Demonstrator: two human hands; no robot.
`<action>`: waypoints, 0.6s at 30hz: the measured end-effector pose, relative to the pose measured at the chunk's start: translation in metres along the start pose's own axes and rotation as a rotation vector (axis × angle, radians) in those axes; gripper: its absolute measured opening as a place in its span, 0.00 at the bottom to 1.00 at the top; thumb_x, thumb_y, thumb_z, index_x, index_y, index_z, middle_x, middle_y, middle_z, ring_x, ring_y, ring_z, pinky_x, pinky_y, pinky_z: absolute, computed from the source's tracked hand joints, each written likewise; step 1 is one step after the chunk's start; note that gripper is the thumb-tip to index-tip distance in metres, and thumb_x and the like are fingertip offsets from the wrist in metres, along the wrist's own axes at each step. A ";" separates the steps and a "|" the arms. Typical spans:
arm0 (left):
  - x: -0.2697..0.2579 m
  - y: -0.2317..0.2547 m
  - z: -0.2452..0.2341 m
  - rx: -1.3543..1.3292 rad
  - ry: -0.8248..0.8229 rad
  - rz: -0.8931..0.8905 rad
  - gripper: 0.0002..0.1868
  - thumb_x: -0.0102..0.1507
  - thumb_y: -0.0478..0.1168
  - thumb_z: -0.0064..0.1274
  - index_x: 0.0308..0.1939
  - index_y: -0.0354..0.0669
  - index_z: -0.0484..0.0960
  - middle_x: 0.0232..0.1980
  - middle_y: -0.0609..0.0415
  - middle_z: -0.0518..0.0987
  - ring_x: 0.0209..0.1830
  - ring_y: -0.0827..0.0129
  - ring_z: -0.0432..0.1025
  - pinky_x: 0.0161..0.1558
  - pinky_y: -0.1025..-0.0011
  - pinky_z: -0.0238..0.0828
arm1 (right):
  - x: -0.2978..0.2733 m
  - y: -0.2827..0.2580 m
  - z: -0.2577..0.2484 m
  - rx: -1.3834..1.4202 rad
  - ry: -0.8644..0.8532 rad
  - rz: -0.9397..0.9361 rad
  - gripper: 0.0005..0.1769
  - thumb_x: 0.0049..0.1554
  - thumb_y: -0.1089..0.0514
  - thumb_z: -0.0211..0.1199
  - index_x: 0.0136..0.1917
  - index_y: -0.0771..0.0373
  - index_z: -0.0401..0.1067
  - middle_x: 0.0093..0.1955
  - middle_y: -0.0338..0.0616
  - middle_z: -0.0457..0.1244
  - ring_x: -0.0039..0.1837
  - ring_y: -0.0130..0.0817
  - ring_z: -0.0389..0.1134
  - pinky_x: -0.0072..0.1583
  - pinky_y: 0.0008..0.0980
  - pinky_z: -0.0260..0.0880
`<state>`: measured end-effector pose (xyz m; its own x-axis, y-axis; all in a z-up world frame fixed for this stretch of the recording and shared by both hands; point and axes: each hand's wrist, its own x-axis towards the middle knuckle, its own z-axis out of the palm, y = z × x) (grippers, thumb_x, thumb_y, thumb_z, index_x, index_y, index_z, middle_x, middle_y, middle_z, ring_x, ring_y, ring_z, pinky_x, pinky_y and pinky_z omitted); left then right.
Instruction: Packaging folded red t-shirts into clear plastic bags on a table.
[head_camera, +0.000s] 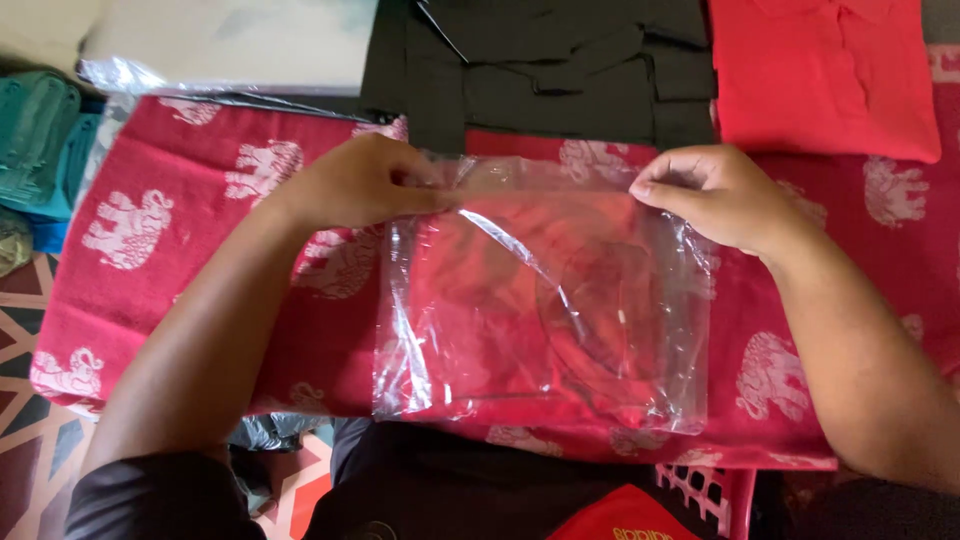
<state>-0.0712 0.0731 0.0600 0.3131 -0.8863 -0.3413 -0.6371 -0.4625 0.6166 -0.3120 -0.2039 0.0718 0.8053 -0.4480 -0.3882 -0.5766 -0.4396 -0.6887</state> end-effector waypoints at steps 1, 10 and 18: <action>-0.006 -0.002 0.001 -0.121 0.032 -0.038 0.18 0.67 0.53 0.60 0.27 0.47 0.84 0.24 0.63 0.72 0.24 0.77 0.63 0.30 0.72 0.56 | 0.001 0.007 0.002 0.045 0.018 -0.016 0.10 0.61 0.56 0.64 0.55 0.59 0.80 0.54 0.36 0.73 0.57 0.21 0.70 0.60 0.21 0.65; 0.000 -0.016 0.005 -0.450 0.166 -0.177 0.09 0.66 0.43 0.58 0.36 0.46 0.90 0.31 0.62 0.82 0.31 0.81 0.70 0.35 0.79 0.64 | 0.014 0.017 0.008 0.040 0.192 -0.008 0.09 0.62 0.52 0.68 0.51 0.59 0.78 0.47 0.36 0.72 0.51 0.21 0.71 0.54 0.22 0.66; -0.001 -0.015 0.010 -0.382 0.141 -0.109 0.11 0.67 0.47 0.56 0.46 0.52 0.92 0.40 0.70 0.86 0.39 0.89 0.71 0.43 0.82 0.69 | 0.001 -0.009 0.002 0.019 0.056 0.086 0.20 0.63 0.46 0.59 0.61 0.58 0.78 0.60 0.39 0.72 0.61 0.22 0.70 0.62 0.21 0.63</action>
<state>-0.0691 0.0812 0.0439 0.4744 -0.8141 -0.3351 -0.2965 -0.5061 0.8099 -0.3056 -0.1986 0.0767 0.7437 -0.5263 -0.4122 -0.6402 -0.3830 -0.6659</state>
